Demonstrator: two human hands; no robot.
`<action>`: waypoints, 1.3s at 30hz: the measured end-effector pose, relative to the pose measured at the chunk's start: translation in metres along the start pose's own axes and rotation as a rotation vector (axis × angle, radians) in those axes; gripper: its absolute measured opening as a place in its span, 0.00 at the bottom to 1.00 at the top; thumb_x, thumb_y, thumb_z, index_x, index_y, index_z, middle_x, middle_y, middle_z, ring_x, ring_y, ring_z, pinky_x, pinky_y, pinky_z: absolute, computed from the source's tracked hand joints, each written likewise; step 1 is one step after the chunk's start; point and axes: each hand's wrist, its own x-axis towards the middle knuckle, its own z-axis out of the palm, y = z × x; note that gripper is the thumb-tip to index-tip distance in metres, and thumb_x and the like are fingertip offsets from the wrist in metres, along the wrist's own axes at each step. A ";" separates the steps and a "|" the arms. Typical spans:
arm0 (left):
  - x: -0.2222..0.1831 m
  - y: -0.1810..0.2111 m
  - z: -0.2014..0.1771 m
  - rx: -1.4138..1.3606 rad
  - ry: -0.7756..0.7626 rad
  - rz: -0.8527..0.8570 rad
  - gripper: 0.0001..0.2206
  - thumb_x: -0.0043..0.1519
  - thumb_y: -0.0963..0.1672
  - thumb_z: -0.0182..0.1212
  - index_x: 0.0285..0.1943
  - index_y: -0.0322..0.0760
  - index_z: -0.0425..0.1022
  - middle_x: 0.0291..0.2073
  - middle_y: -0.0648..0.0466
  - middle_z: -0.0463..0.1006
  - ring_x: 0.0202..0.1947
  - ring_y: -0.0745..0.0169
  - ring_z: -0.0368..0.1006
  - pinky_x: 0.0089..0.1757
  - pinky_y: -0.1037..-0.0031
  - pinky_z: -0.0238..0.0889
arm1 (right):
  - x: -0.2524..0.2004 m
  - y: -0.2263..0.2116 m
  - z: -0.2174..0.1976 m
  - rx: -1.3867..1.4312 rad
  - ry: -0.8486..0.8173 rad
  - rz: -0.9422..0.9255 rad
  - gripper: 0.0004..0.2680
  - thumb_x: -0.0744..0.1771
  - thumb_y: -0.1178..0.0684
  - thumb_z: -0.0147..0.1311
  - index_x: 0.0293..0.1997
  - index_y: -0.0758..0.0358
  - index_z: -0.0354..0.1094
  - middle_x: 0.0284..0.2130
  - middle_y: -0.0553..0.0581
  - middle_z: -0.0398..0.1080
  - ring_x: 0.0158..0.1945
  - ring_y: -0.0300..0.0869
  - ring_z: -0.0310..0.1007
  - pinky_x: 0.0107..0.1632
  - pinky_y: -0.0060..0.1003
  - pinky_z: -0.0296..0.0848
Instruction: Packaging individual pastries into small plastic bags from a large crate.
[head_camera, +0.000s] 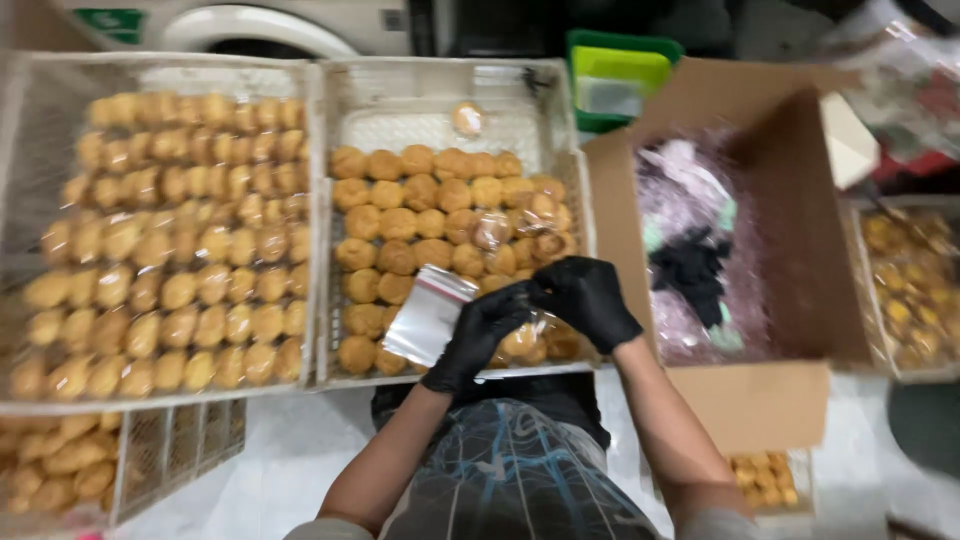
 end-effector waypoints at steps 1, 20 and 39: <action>-0.012 0.001 0.012 0.371 -0.078 0.193 0.20 0.58 0.37 0.64 0.62 0.29 0.76 0.47 0.38 0.82 0.49 0.49 0.79 0.53 0.58 0.73 | -0.001 0.000 -0.002 0.051 0.024 0.042 0.07 0.57 0.46 0.72 0.29 0.49 0.78 0.23 0.47 0.77 0.31 0.45 0.78 0.36 0.39 0.76; -0.062 0.051 0.060 0.464 -0.032 0.472 0.19 0.63 0.41 0.57 0.63 0.29 0.73 0.54 0.39 0.80 0.56 0.55 0.76 0.58 0.73 0.67 | -0.003 0.208 -0.095 0.369 0.547 0.828 0.06 0.70 0.51 0.64 0.38 0.57 0.73 0.30 0.47 0.73 0.25 0.34 0.71 0.23 0.30 0.60; -0.022 0.046 -0.007 0.890 -0.216 0.853 0.43 0.39 0.30 0.64 0.72 0.30 0.66 0.59 0.40 0.75 0.56 0.51 0.76 0.55 0.62 0.71 | 0.016 0.001 0.015 1.252 0.016 0.326 0.39 0.60 0.24 0.55 0.76 0.54 0.46 0.72 0.52 0.54 0.62 0.39 0.67 0.58 0.36 0.71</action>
